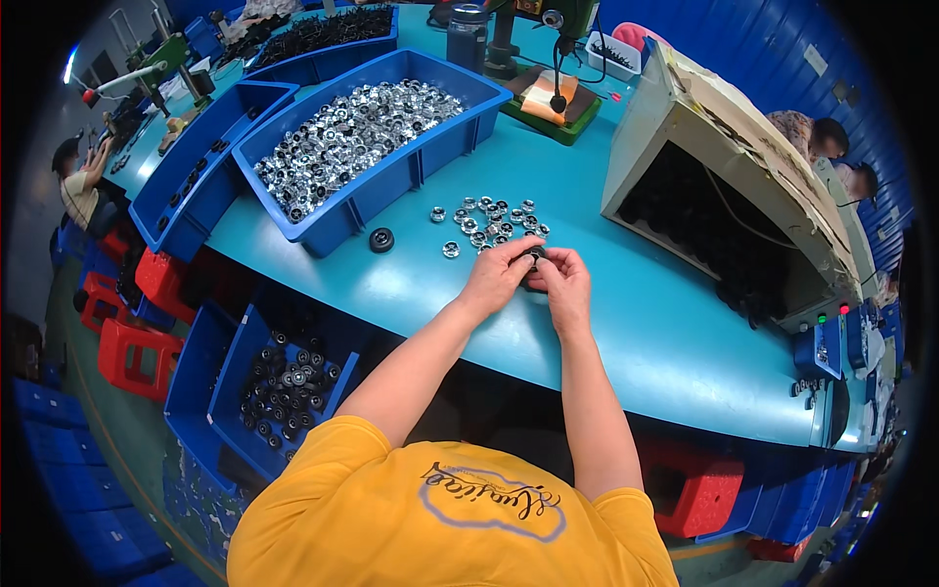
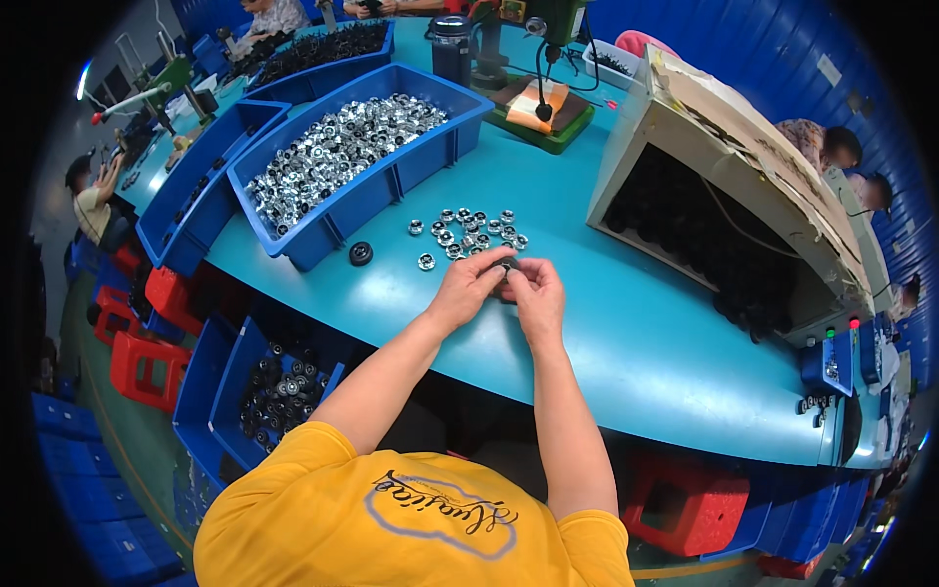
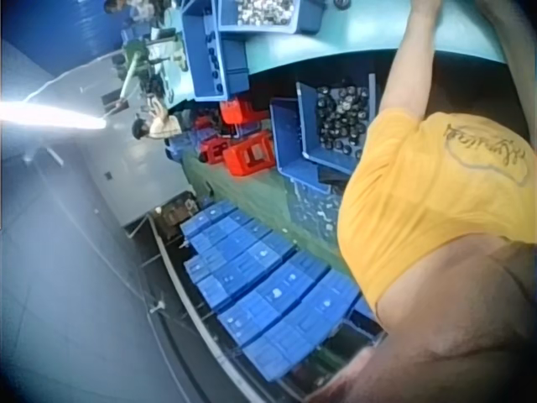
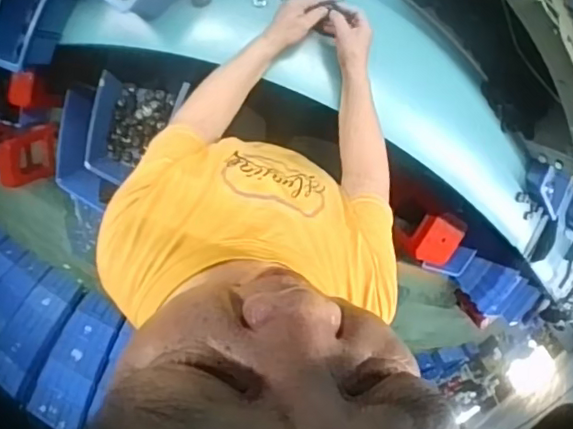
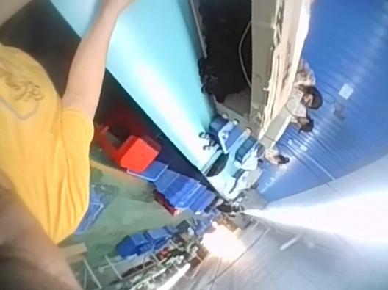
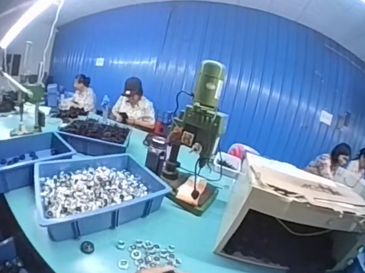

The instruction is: Assembling small metal ring components into black circular plastic housings at a factory workbench.

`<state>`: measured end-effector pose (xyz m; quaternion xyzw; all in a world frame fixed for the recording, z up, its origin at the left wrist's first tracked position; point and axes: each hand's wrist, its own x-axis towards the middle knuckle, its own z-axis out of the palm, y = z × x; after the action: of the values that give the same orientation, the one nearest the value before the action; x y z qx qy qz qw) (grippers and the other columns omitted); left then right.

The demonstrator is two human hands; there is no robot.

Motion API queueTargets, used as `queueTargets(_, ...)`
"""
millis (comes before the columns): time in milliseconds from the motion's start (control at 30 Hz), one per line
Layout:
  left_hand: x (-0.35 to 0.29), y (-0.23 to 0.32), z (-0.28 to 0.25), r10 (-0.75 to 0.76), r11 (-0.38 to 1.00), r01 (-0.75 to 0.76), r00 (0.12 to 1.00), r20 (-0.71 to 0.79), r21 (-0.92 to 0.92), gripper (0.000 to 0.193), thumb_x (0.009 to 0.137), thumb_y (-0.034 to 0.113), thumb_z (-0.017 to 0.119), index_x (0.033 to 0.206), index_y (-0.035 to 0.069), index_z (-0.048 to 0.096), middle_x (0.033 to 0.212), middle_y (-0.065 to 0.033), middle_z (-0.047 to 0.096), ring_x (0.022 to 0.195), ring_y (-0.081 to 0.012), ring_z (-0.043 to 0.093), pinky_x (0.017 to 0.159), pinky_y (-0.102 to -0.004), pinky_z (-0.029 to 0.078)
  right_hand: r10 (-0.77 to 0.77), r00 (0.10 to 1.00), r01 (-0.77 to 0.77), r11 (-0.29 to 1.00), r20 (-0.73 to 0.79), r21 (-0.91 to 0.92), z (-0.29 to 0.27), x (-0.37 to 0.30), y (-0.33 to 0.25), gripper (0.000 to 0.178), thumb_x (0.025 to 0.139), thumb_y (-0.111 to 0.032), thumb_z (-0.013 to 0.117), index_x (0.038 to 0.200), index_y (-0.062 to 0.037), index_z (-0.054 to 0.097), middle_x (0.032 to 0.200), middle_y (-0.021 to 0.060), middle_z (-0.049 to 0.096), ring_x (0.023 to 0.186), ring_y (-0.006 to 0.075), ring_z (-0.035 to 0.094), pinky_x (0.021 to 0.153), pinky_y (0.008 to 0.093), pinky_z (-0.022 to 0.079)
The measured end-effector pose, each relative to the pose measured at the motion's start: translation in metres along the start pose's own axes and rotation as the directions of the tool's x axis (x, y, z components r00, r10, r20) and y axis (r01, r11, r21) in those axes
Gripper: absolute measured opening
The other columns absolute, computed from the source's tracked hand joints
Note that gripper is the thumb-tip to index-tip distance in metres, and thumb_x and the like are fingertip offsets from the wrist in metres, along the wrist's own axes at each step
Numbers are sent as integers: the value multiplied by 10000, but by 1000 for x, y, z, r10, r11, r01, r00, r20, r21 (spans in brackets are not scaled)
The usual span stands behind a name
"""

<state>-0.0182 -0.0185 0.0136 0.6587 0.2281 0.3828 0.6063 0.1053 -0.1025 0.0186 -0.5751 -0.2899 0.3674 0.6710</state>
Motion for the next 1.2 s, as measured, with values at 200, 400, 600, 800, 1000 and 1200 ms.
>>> queueTargets(200, -5, 5, -3, 79, 950, -79, 997, 15, 303, 295, 986, 45, 607, 1250, 92, 731, 1009, -115, 726, 901, -219, 701, 809, -338, 552, -51, 998, 44, 987, -40, -154, -4, 4, 18, 181, 950, -90, 704, 1081, 5, 623, 993, 109, 716, 809, 141, 707, 704, 281, 600)
queueTargets(400, -2, 4, 1, 194, 932, -184, 981, 0, 312, 316, 979, 49, 634, 1279, 97, 720, 1025, -112, 716, 833, -207, 676, 792, -323, 554, -1, 999, 2, 1000, -32, 17, -1, 4, 17, 183, 970, -82, 671, 1114, 14, 610, 1048, 137, 714, 867, 175, 722, 761, 310, 632)
queueTargets(600, -1, 3, -1, -27, 997, 31, 999, 42, -78, 384, 986, 48, 640, 1369, 62, 664, 1108, -48, 694, 978, -164, 668, 883, -298, 541, 83, 996, -88, 970, 34, 227, -6, 3, -3, 274, 996, -97, 646, 1226, 47, 609, 1057, 134, 715, 892, 187, 735, 795, 317, 637)
queueTargets(800, 2, 6, -7, 112, 984, -115, 993, 36, 138, 345, 1010, 68, 583, 1341, 61, 683, 1130, -28, 658, 971, -134, 649, 867, -275, 534, 81, 995, -86, 991, 56, 99, -10, 4, -3, 285, 990, -132, 697, 1218, 32, 653, 1038, 110, 725, 874, 157, 720, 765, 302, 633)
queueTargets(1000, 2, 8, -9, -98, 995, 99, 995, 25, -25, 300, 985, 35, 588, 1240, 62, 743, 1063, -28, 647, 885, -124, 639, 797, -267, 527, 11, 999, -13, 999, 51, 30, -2, -2, -1, 236, 966, -96, 732, 1163, 20, 678, 1024, 100, 730, 851, 141, 713, 750, 295, 631)
queueTargets(1200, 2, -3, -11, 37, 991, -35, 999, -15, 127, 320, 951, 5, 631, 1240, 76, 750, 1086, -18, 655, 913, -122, 629, 824, -276, 531, 26, 998, -25, 999, 50, -25, 1, 0, 4, 224, 967, -82, 725, 1156, 25, 668, 1030, 107, 734, 859, 153, 723, 757, 299, 636)
